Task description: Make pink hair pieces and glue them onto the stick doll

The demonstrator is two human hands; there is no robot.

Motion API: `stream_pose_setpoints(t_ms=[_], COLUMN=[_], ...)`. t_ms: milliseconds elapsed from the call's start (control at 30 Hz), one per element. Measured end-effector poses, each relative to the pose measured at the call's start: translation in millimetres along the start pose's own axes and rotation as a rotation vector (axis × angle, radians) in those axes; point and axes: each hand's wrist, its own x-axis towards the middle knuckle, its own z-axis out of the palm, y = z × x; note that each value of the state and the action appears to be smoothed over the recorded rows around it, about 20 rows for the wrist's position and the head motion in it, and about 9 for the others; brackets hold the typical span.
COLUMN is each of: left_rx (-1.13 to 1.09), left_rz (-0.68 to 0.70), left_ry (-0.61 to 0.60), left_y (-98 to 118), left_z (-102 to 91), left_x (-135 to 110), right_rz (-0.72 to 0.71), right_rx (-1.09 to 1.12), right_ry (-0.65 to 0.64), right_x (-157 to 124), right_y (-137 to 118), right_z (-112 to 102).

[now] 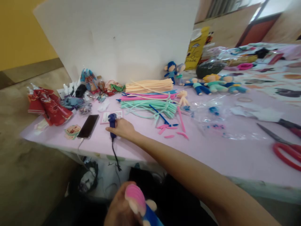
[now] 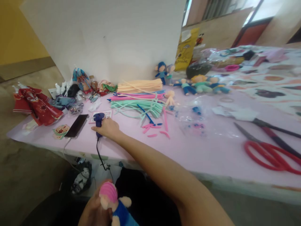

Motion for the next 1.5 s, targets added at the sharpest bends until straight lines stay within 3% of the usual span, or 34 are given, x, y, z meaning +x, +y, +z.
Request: stream_pose_setpoints(t_ms=[167,267,367,600,767,1133,1267,1367,1500], left_rx=[-0.003,0.011,0.046,0.06,0.079,0.134,0.146,0.162,0.192], left_rz=[0.064,0.076,0.051,0.067,0.087,0.124,0.154,0.187,0.208], left_ry=[0.006,-0.049,-0.086,-0.042,-0.05,0.011,0.029,0.044,0.02], left_y=[-3,0,5,9,5,3,-1,-1,3], left_z=[-6.0,-3.8,2.2,16.7,26.0,38.4,40.9,44.1,51.0], left_x=[8,13,16,17,21,22,26,25,20], right_rz=[-0.082,-0.096,-0.083,0.103,0.198,0.171,0.071,-0.075,-0.248], right_rx=[-0.027,-0.046,-0.073,-0.254,-0.364,-0.31,-0.185,0.066,0.192], right_ry=[0.105,0.143,0.205,0.368,0.371,0.344,0.334,0.297,0.167], right_x=[-26,-35,-53,-114,-128,-131,-145,-156,-168], right_y=[5,18,43,124,153,162,142,117,92], right_z=[-6,-10,-26,-94,-102,-84,-82,-77,-67])
